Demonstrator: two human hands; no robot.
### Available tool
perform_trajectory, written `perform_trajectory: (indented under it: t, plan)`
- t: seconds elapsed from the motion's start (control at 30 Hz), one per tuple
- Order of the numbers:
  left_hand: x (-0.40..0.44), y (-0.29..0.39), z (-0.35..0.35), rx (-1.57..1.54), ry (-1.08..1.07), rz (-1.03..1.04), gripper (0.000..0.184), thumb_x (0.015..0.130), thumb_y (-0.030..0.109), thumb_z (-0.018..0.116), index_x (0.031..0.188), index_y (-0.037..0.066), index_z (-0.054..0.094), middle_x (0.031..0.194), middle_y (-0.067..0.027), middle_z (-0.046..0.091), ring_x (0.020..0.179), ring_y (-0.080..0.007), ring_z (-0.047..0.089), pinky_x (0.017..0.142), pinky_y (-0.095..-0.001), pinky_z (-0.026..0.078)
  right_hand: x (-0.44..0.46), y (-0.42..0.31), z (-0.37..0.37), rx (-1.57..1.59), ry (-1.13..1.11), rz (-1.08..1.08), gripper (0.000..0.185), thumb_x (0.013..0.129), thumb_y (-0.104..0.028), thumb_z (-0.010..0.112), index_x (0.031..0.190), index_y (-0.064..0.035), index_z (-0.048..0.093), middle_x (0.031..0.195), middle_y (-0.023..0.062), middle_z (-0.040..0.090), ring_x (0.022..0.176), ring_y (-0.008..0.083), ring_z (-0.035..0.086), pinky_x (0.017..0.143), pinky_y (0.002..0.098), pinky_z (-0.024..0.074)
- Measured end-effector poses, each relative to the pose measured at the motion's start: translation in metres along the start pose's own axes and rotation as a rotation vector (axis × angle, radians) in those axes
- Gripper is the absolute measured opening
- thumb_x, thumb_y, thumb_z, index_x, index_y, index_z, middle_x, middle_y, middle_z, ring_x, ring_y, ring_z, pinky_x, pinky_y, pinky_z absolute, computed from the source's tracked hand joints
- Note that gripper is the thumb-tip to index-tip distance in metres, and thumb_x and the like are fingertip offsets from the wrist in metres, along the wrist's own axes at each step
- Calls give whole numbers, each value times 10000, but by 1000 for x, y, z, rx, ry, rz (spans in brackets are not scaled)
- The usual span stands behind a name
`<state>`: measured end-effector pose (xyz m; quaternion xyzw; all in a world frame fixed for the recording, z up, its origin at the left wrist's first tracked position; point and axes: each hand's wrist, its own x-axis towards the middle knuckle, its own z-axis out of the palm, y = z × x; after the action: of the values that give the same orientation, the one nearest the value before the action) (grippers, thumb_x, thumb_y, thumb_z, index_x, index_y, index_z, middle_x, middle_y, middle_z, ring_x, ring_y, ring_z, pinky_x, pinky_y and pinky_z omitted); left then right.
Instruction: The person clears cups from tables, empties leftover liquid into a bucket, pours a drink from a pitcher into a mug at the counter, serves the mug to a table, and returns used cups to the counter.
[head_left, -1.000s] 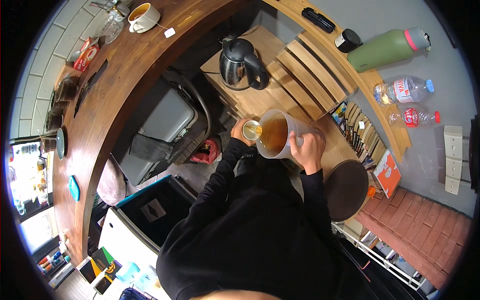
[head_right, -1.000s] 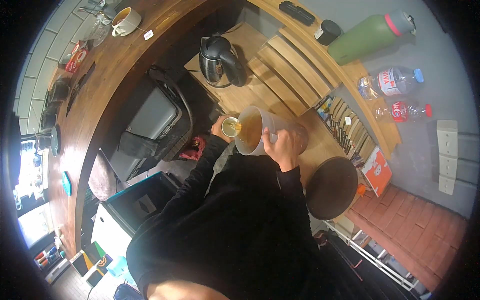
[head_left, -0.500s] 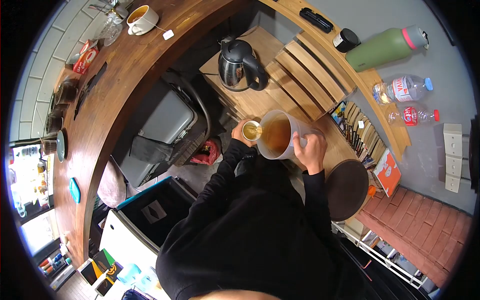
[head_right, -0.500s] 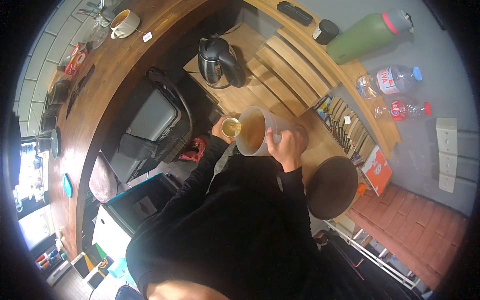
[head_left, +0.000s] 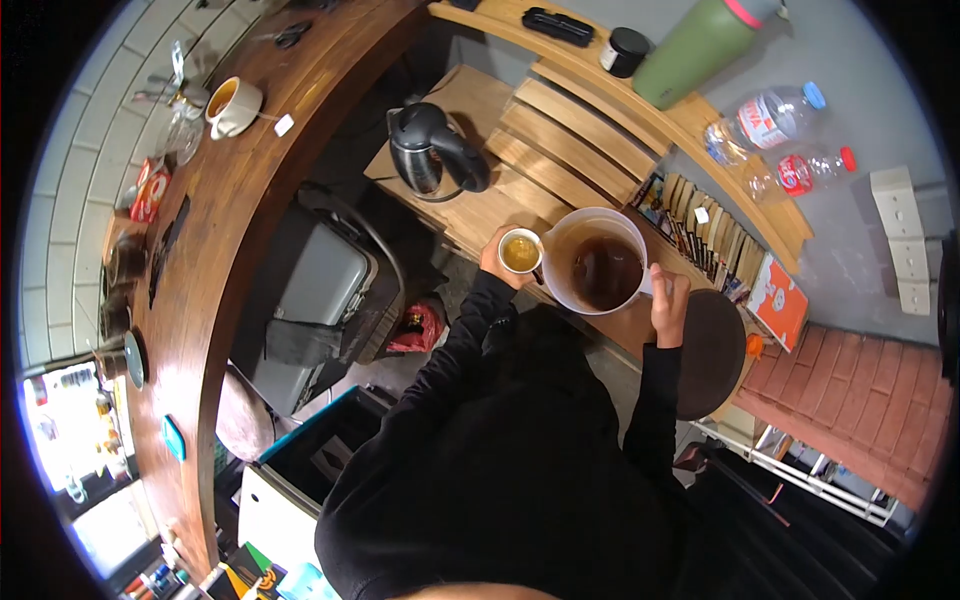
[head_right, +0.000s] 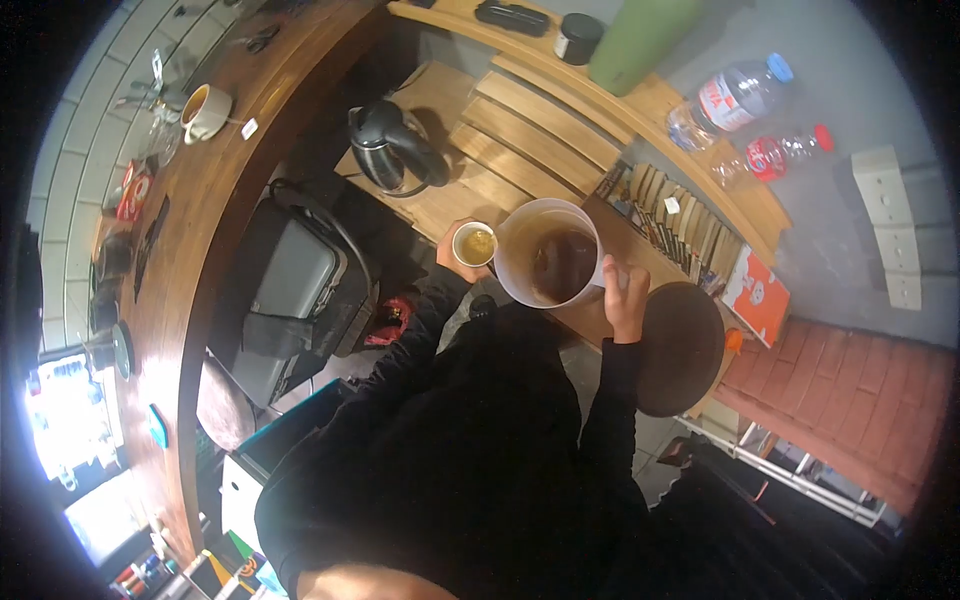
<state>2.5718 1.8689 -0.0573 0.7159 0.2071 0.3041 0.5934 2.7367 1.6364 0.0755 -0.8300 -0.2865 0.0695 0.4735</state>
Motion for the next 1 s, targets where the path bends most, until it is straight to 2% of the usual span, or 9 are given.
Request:
perform_trajectory:
  t: [0.03,0.07,0.13,0.53,0.57,0.73,0.8,0.87,1.0]
  plan:
    - [3,6,6,-127,-24,-57,714,554,137,890,1157,18,527,1049,-66,629,956,-164,620,873,-312,499,-3,-7,-2,58,107,-71,421,912,-268,582,643,51,530,534,110,474,526,188,450,525,381,329]
    - [6,11,10,-129,-46,-52,714,554,137,890,1157,18,527,1049,-66,629,956,-164,620,873,-312,499,-6,1,-7,55,128,-62,421,912,-268,582,643,51,530,534,110,474,526,188,450,525,382,329]
    - [15,33,14,-40,-74,51,744,551,144,902,1169,12,509,1039,-69,627,952,-162,618,868,-312,502,-13,21,-14,210,142,143,428,924,-249,561,627,46,475,522,76,416,536,155,402,525,372,304]
    - [30,99,15,-39,-198,80,747,532,217,923,1130,6,529,995,-79,629,889,-160,622,817,-325,520,-52,72,-38,394,320,259,447,962,-259,501,578,-33,473,508,8,436,443,92,420,447,297,288]
    - [34,102,13,54,-206,182,743,529,237,922,1119,-2,539,983,-79,633,878,-168,624,812,-323,517,-57,78,-40,396,339,268,447,962,-259,501,578,-33,473,508,8,436,443,92,420,447,297,288]
    - [44,139,24,-81,-304,162,717,539,239,917,1094,-26,550,955,-85,640,867,-181,627,790,-324,515,-69,83,-51,292,328,178,404,984,-255,476,694,27,465,612,32,467,597,116,435,545,333,356]
    - [48,162,30,76,-309,393,739,535,193,926,1123,-17,530,944,-70,640,852,-146,628,793,-305,520,-74,102,-49,292,309,187,383,994,-258,463,750,36,438,682,45,480,675,126,419,609,352,374]
    - [47,187,40,-86,-388,195,702,536,184,919,1097,-29,555,967,-85,642,862,-161,633,789,-321,527,-78,115,-45,421,292,225,376,1003,-280,458,805,36,505,744,63,536,726,132,474,668,331,411]
    - [38,232,72,60,-453,313,729,529,217,927,1108,-32,559,1030,-111,631,890,-172,635,802,-325,526,-98,131,-51,647,399,342,373,1004,-314,459,928,33,574,814,81,595,792,164,548,750,316,438]
